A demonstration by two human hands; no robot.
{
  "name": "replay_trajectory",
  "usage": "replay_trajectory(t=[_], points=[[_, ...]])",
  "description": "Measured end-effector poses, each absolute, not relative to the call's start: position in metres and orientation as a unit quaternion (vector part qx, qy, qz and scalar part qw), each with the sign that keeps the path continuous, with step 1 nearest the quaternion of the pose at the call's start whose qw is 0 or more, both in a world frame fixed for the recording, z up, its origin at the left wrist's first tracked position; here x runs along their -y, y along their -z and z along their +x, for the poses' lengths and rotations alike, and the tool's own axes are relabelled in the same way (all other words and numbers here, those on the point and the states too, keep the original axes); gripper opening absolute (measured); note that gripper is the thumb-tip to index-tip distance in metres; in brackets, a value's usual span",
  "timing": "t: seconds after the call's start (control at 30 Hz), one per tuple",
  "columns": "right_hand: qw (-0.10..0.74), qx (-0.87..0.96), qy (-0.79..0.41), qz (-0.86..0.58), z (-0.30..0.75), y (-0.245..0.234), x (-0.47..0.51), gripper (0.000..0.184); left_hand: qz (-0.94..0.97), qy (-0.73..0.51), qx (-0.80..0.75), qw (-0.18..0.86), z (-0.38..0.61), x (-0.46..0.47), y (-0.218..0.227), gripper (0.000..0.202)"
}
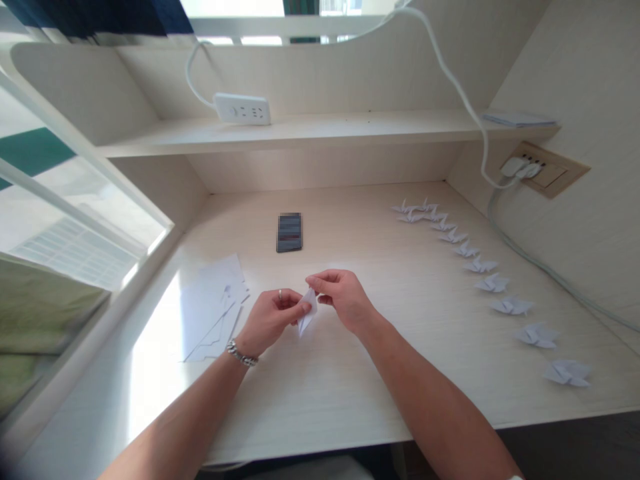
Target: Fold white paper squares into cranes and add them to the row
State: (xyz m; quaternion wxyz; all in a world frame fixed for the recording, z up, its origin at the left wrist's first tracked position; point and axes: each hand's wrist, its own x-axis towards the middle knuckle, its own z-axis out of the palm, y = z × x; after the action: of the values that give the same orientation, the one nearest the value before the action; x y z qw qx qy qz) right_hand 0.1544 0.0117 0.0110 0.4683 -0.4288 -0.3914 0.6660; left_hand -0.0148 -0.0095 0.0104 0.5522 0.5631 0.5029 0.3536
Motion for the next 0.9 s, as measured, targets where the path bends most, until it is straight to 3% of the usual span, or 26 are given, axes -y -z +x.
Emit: replay_trajectory(t=[0.1, 0.33, 0.53, 0.9], points=[[0.486, 0.422, -0.62, -0.449, 0.156, -0.012, -0.013, 0.027, 0.564, -0.351, -0.506, 0.551, -0.015, 0.008, -0.008, 0.019], [0.437, 0.566, -0.52, -0.468, 0.154, -0.008, -0.009, 0.019, 0.564, -0.362, -0.509, 0.54, -0.015, 0.009, -0.008, 0.023], [0.405, 0.526, -0.604, -0.44, 0.15, -0.007, -0.008, 0.035, 0.523, -0.42, -0.531, 0.517, -0.015, 0.007, -0.015, 0.027], [0.455, 0.48, -0.604, -0.445, 0.146, -0.005, -0.008, 0.028, 0.5, -0.456, -0.476, 0.562, -0.021, 0.005, -0.017, 0.029]])
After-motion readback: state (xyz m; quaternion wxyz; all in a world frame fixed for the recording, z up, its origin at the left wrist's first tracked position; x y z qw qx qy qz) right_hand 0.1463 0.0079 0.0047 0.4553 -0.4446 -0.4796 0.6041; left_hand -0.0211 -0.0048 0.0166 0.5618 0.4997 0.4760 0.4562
